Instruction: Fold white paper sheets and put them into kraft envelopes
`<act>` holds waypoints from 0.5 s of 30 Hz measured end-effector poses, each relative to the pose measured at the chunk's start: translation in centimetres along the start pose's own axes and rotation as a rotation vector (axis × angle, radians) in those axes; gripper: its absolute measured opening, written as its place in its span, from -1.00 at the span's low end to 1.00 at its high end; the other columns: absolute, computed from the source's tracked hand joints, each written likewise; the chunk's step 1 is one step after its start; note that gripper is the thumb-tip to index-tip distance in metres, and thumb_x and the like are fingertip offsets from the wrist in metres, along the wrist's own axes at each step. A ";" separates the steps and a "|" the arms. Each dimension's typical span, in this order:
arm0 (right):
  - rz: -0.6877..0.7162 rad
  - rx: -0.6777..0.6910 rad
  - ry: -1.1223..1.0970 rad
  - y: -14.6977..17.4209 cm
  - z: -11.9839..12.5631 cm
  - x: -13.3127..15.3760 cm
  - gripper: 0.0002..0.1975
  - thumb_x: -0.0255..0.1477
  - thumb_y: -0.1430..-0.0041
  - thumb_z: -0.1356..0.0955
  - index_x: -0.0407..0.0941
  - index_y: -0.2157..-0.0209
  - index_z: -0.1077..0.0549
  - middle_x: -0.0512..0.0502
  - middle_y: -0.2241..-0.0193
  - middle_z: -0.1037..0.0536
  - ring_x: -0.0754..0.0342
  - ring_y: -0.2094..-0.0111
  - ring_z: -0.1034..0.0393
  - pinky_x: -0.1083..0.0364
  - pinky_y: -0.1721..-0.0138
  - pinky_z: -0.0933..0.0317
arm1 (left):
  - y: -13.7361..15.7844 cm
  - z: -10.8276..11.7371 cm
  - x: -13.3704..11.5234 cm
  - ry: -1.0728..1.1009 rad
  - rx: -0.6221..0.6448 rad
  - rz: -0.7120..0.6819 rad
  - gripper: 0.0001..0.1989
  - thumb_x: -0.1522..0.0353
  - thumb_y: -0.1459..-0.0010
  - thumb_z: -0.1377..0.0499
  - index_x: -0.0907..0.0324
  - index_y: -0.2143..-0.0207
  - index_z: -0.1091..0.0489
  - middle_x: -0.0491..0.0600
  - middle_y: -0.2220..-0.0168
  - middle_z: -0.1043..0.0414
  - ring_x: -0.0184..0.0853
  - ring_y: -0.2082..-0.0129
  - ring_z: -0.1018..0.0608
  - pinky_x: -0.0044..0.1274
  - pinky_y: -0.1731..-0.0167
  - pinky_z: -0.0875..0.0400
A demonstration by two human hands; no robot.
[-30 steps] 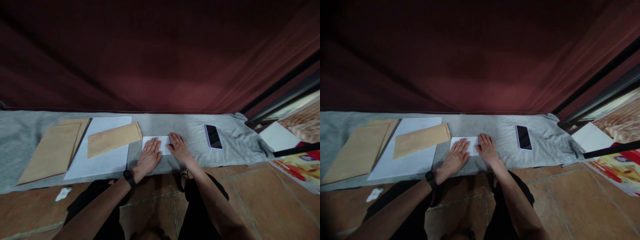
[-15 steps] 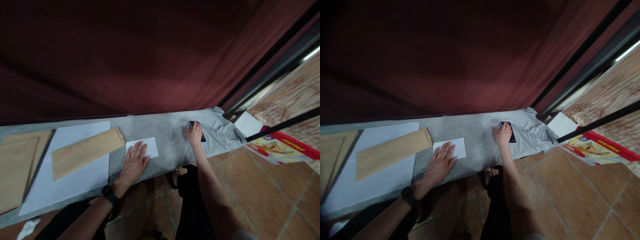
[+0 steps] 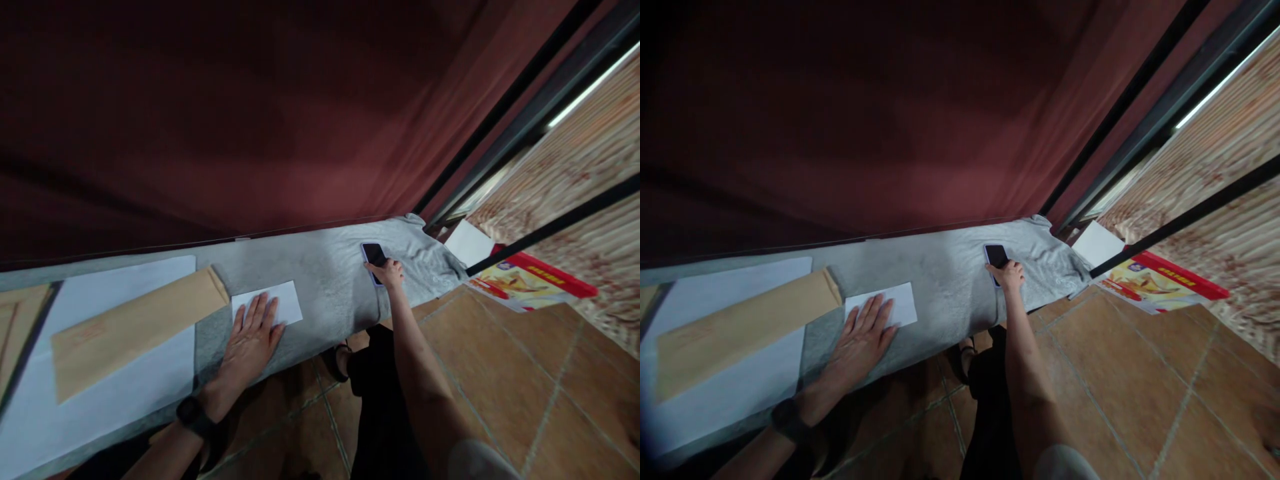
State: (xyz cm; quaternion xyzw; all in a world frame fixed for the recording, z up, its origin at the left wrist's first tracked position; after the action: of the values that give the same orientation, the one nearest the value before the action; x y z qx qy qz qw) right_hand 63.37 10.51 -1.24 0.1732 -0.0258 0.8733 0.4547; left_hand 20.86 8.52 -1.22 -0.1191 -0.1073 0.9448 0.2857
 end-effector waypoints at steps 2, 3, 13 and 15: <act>0.011 0.023 -0.008 -0.3 0.0 0.0 -0.08 0.11 -0.03 -0.43 -0.18 -0.26 -0.25 -0.44 -0.23 -0.26 -0.34 -0.32 -0.11 -0.24 -0.27 -0.01 | 0.0 0.1 -0.1 -0.002 -0.003 -0.011 -0.41 0.18 -0.40 0.10 0.33 -0.32 -0.25 0.29 -0.39 -0.13 0.03 -0.40 -0.20 -0.05 -0.35 -0.06; 0.021 0.037 -0.013 -0.5 0.0 0.0 -0.07 0.12 -0.03 -0.43 -0.16 -0.27 -0.24 -0.43 -0.24 -0.25 -0.34 -0.32 -0.10 -0.24 -0.27 0.00 | 0.0 0.1 -0.1 -0.005 -0.005 -0.017 -0.41 0.18 -0.40 0.10 0.33 -0.32 -0.25 0.29 -0.40 -0.12 0.03 -0.40 -0.20 -0.05 -0.35 -0.06; 0.050 0.053 -0.040 -1.2 0.0 -0.2 -0.08 0.15 0.00 -0.42 -0.12 -0.24 -0.27 -0.40 -0.21 -0.27 -0.35 -0.30 -0.12 -0.29 -0.26 0.03 | 0.0 0.1 -0.1 -0.010 -0.011 -0.028 -0.39 0.16 -0.40 0.13 0.33 -0.32 -0.26 0.29 -0.38 -0.16 0.03 -0.41 -0.19 -0.04 -0.35 -0.07; 0.052 0.045 -0.048 -1.2 0.1 -0.2 -0.10 0.14 0.00 -0.42 -0.12 -0.24 -0.28 -0.40 -0.21 -0.28 -0.35 -0.29 -0.13 -0.30 -0.25 0.02 | 0.1 0.2 -0.1 -0.001 -0.014 -0.028 -0.39 0.16 -0.40 0.13 0.32 -0.32 -0.25 0.29 -0.38 -0.15 0.03 -0.41 -0.19 -0.03 -0.35 -0.06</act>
State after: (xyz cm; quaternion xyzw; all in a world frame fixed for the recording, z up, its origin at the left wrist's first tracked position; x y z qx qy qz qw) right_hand 64.43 11.03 -1.37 0.2033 -0.0216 0.8808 0.4270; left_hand 20.86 8.40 -1.07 -0.1191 -0.1159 0.9399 0.2982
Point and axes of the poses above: each hand's wrist, its own y-axis away from the middle knuckle, its own z-axis out of the back of the hand, x = y × z, the point moved 8 cm from there along -y, towards the middle knuckle
